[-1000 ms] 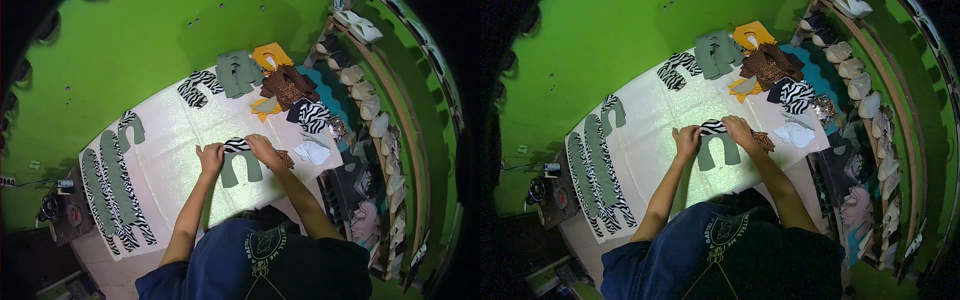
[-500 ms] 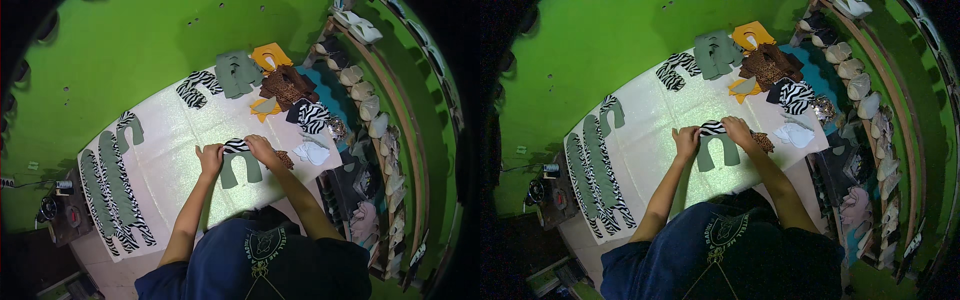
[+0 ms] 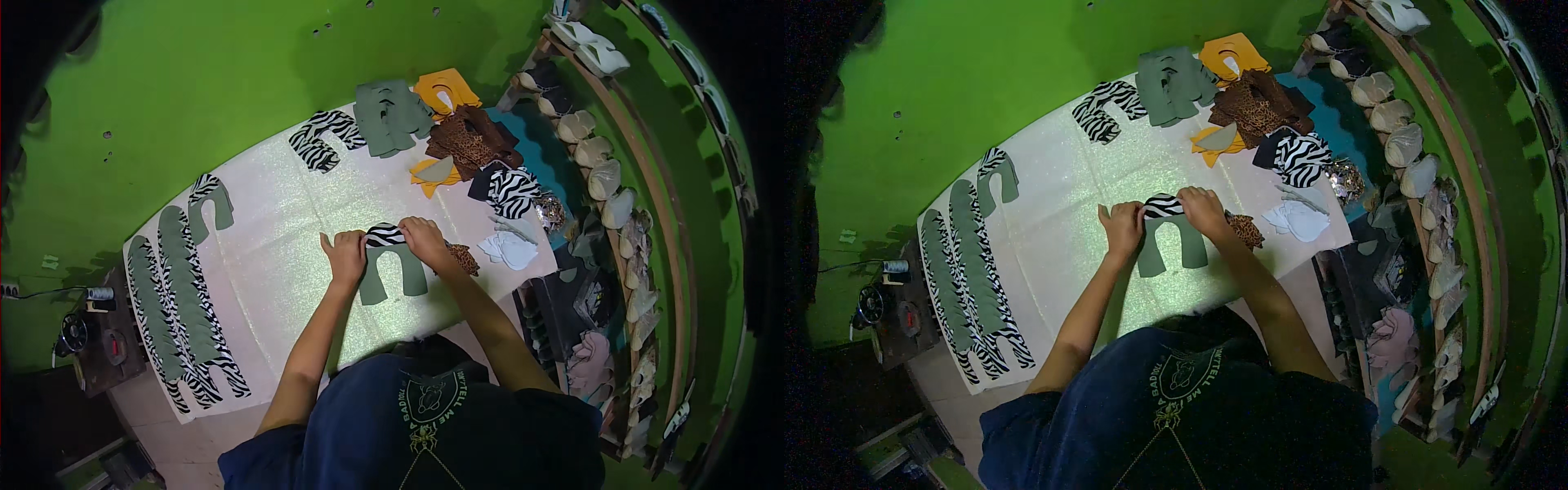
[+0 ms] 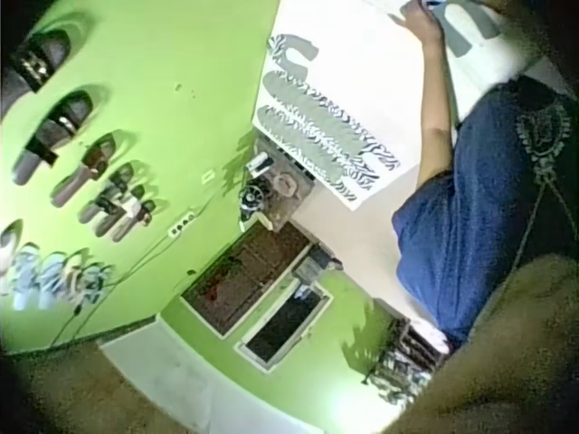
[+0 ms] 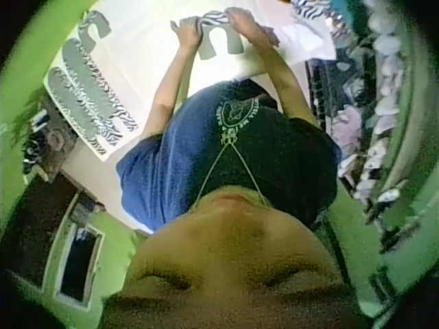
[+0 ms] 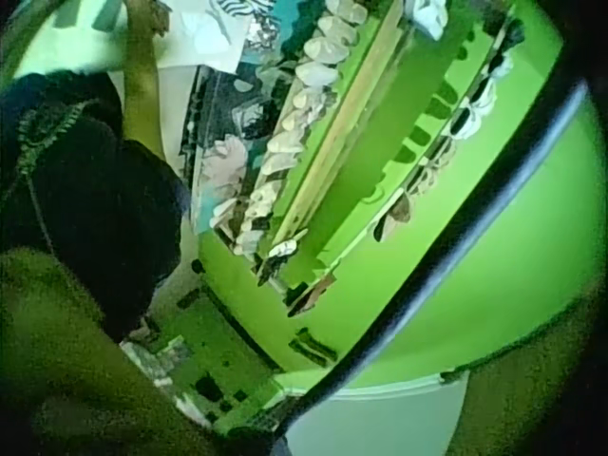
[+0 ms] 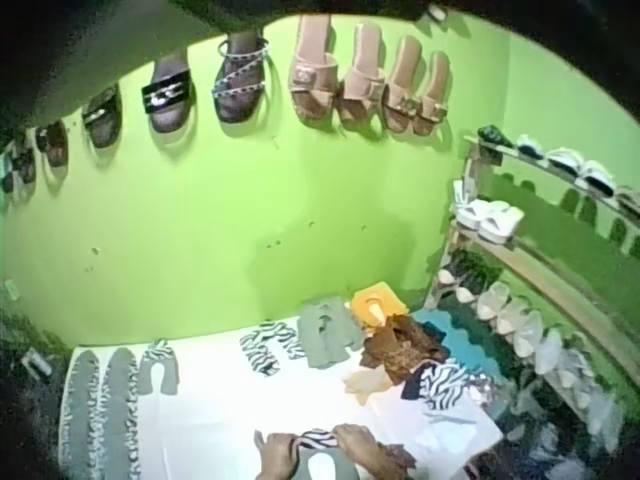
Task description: The person assembles shoe components on a white work table. They pick up zebra-patterned fabric pieces and green foam inserts, aligning them together and pressing them to form a unit. The person repeats this process, handling the parts one at a time and placing the assembled units on the table.
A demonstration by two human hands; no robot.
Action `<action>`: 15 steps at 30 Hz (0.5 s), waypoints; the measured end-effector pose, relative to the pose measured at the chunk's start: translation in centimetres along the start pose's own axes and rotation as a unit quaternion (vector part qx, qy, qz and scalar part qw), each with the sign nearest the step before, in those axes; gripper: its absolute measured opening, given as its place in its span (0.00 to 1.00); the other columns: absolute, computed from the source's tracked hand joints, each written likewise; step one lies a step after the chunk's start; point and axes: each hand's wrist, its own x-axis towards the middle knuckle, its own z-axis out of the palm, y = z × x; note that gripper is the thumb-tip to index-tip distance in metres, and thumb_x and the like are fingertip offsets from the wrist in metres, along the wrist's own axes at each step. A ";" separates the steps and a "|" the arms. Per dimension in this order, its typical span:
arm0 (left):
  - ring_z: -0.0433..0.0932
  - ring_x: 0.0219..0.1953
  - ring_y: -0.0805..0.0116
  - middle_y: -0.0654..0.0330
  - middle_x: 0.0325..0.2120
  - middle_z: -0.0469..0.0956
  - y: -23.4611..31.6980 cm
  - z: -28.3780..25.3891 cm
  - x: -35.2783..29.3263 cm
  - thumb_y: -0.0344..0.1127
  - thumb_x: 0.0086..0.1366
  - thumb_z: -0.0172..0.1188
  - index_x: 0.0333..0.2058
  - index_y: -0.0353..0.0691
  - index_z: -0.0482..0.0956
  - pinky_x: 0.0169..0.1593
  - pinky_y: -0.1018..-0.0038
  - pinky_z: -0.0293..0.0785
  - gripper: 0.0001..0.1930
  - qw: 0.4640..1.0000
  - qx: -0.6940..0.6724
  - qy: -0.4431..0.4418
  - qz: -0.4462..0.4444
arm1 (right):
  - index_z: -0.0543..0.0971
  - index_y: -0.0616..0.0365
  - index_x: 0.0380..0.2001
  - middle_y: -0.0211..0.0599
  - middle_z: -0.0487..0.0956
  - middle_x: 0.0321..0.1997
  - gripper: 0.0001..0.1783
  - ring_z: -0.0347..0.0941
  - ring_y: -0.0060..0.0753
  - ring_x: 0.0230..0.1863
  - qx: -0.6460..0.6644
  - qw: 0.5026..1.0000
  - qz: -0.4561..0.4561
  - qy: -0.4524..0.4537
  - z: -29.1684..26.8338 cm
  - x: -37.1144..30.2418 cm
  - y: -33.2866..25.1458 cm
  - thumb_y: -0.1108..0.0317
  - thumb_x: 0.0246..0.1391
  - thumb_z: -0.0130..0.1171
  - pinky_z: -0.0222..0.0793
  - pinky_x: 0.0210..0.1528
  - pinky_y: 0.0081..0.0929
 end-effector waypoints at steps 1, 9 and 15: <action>0.72 0.38 0.62 0.60 0.29 0.76 0.1 0.2 -0.1 0.36 0.58 0.52 0.32 0.42 0.76 0.56 0.46 0.43 0.07 1.000 0.002 -0.004 -0.004 | 0.72 0.53 0.31 0.34 0.74 0.29 0.05 0.70 0.38 0.35 -0.007 1.000 -0.014 0.016 0.1 -0.1 0.1 0.68 0.48 0.50 0.62 0.37 0.33; 0.71 0.39 0.62 0.61 0.30 0.74 0.3 0.9 -0.8 0.35 0.59 0.52 0.33 0.42 0.74 0.56 0.47 0.45 0.06 0.999 0.015 0.042 0.014 | 0.71 0.52 0.33 0.32 0.73 0.31 0.07 0.69 0.34 0.37 -0.065 0.997 -0.010 0.047 1.1 -0.8 -0.4 0.70 0.47 0.51 0.56 0.43 0.32; 0.70 0.39 0.65 0.63 0.31 0.73 0.3 1.6 -1.1 0.34 0.59 0.51 0.35 0.43 0.72 0.56 0.46 0.45 0.06 0.995 0.063 0.071 0.036 | 0.71 0.51 0.33 0.29 0.73 0.31 0.08 0.68 0.30 0.37 -0.094 0.993 -0.010 0.066 1.7 -1.1 -0.6 0.71 0.47 0.51 0.52 0.47 0.34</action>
